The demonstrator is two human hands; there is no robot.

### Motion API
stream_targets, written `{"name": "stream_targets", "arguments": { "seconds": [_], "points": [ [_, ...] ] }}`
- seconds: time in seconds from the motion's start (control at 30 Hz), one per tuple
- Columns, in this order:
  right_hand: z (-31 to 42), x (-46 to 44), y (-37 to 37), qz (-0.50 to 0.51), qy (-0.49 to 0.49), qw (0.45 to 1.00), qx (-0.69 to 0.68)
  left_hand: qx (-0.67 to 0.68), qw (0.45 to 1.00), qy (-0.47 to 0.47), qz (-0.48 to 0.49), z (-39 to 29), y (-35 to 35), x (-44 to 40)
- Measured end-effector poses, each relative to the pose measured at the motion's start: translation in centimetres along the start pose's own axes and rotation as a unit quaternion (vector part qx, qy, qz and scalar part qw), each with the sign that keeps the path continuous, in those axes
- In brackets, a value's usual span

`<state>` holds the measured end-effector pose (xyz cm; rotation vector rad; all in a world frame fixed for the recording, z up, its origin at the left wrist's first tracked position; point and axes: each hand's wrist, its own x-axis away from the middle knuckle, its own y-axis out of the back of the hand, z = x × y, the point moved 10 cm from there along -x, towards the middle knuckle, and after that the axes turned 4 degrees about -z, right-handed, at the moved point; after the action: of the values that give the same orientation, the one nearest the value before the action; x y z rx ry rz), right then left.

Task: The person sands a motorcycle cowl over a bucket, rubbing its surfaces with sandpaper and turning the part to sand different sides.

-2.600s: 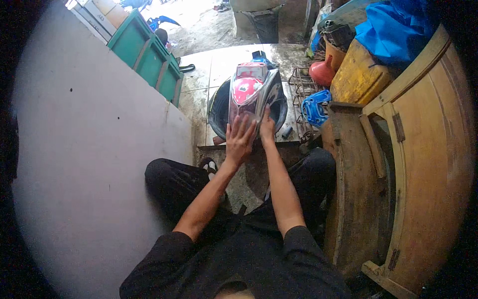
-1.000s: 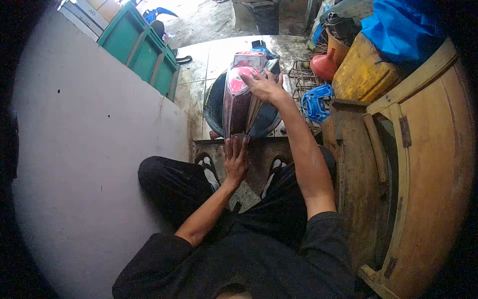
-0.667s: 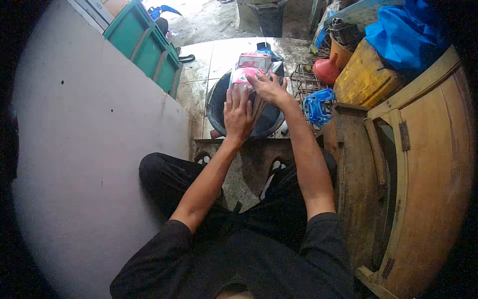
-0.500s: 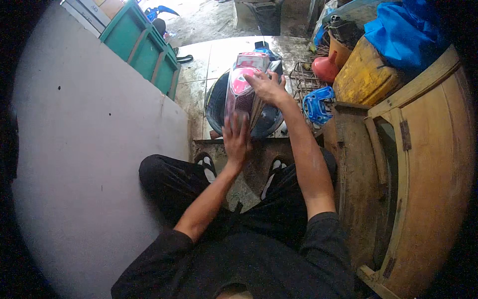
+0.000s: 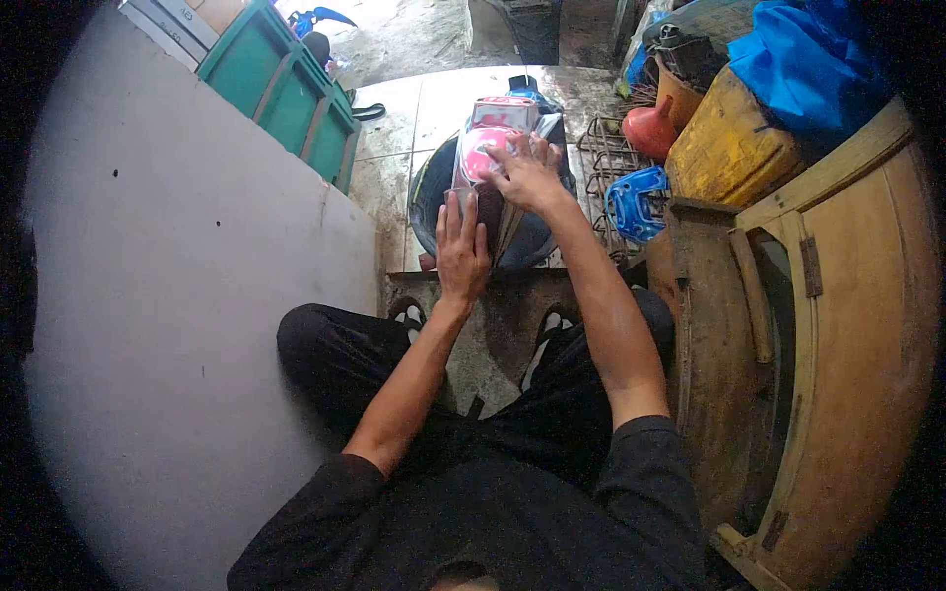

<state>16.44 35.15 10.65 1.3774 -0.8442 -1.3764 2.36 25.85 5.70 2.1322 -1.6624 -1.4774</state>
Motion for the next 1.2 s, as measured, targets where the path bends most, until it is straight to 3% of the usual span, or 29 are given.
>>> {"name": "stream_targets", "arguments": {
  "seconds": [0.13,0.2,0.27,0.33,0.37,0.43,0.5,0.6,0.7,0.8,0.87,0.93,1.03,1.07,1.13,1.2],
  "points": [
    [-1.3,-1.4,0.4,0.003,-0.020,0.998,-0.066,0.049,0.999,-0.009,-0.007,1.1,0.0,3.8],
    [-2.3,-1.7,1.6,-0.076,-0.055,0.993,-0.078,0.044,0.999,-0.002,-0.005,1.6,0.5,7.2],
    [-3.4,-2.0,0.1,-0.078,-0.081,0.989,-0.099,0.015,0.999,0.038,0.023,2.5,0.2,10.0],
    [-4.3,-1.3,1.2,-0.185,-0.131,0.974,-0.001,-0.013,0.999,0.029,0.018,2.2,0.6,10.3],
    [-4.6,-1.2,0.8,-0.184,-0.133,0.974,0.000,-0.040,0.999,0.022,0.013,2.0,0.7,10.5],
    [-5.9,-1.6,-2.3,-0.074,-0.167,0.966,-0.181,-0.028,0.999,0.019,0.011,1.1,1.0,9.6],
    [-6.2,-1.9,-2.9,-0.083,-0.148,0.967,-0.190,-0.018,1.000,0.015,0.007,0.0,1.7,7.2],
    [-6.3,-2.2,-3.3,-0.088,-0.123,0.970,-0.188,-0.108,0.992,0.019,0.063,-1.0,1.5,2.7],
    [-6.1,-2.4,-3.5,-0.080,-0.124,0.971,-0.190,-0.045,0.999,-0.015,0.007,-1.5,1.3,-0.8],
    [-6.3,-2.1,-4.0,-0.052,-0.152,0.964,-0.211,-0.009,0.998,-0.049,-0.030,-1.1,1.3,-0.7],
    [-6.3,-2.5,-4.1,-0.116,-0.094,0.966,-0.211,-0.011,0.999,-0.046,-0.016,-0.7,1.6,1.6],
    [-6.2,-2.3,-3.7,-0.121,-0.085,0.966,-0.210,-0.008,1.000,0.003,0.019,0.6,1.7,4.9],
    [-6.9,-2.2,-5.4,-0.027,-0.154,0.964,-0.217,-0.040,0.998,0.016,0.039,0.5,2.1,8.7],
    [-6.4,-2.5,-4.4,-0.109,-0.105,0.967,-0.205,-0.043,0.998,0.019,0.038,0.6,2.0,9.0],
    [-6.7,-2.2,-5.5,-0.008,-0.155,0.966,-0.207,-0.091,0.995,-0.018,0.032,-0.7,2.1,8.0],
    [-6.7,-1.9,-5.1,-0.025,-0.143,0.967,-0.208,-0.082,0.996,-0.017,0.043,-0.5,1.0,6.1]
  ]
}}
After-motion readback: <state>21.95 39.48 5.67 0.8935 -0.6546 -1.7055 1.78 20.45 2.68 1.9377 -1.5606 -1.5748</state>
